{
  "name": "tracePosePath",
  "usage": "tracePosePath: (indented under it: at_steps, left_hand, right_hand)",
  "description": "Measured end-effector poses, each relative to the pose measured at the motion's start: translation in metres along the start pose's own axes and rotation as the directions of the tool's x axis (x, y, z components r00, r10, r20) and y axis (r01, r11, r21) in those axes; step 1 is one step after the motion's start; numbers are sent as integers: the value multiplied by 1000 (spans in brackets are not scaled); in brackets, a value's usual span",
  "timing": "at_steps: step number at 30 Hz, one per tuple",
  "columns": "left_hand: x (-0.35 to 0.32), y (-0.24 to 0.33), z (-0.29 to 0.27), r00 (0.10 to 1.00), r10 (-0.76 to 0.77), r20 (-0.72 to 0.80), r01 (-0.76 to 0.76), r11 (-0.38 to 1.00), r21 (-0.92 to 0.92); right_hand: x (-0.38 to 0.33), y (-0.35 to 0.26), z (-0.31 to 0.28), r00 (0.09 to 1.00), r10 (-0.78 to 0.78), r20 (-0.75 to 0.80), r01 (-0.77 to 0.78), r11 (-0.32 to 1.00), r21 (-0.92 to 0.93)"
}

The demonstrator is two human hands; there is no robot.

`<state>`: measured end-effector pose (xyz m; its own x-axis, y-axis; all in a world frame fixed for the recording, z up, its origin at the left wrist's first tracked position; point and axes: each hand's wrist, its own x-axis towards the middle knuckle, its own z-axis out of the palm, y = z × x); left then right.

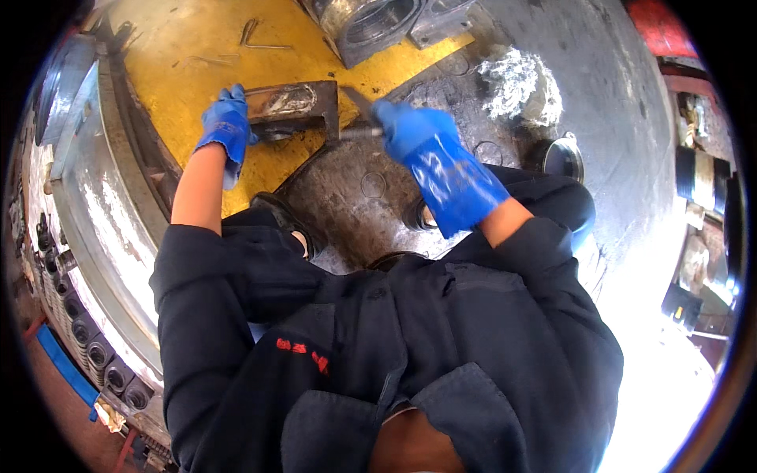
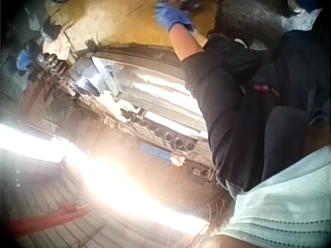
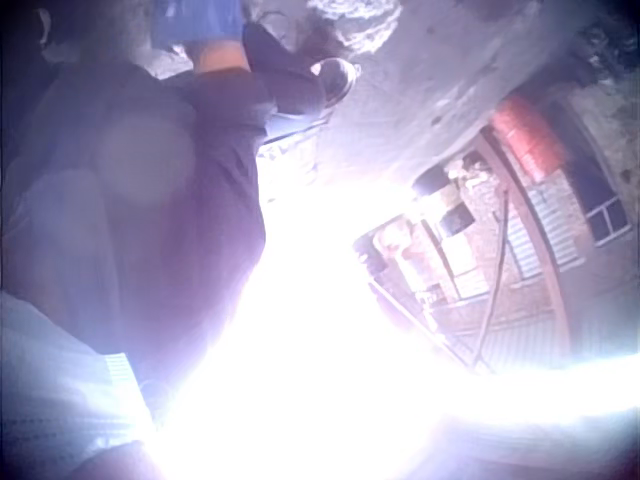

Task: The person sits on the floor and uses a metal file to scrape and clean the surface of a circular metal ring. They then switch to a rectangular metal block, using the file and a bent metal wire to clean its surface and holes.

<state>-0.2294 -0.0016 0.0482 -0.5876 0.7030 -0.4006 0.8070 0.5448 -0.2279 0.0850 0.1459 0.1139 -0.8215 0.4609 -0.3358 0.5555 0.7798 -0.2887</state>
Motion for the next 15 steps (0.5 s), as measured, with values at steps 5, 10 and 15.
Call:
tracePosePath:
  at_steps: [5,10,15]
  left_hand:
    - [-2,1,-3,1000,15,13,-14,1000,-10]
    - [12,1,12,999,18,35,-19,999,35]
    - [6,-3,12,999,38,31,-38,999,-9]
  right_hand:
    - [-21,-22,13,985,-169,45,173,976,-132]
    - [12,-12,16,996,-89,12,90,986,-138]
    - [-14,-35,-4,989,-132,62,132,991,0]
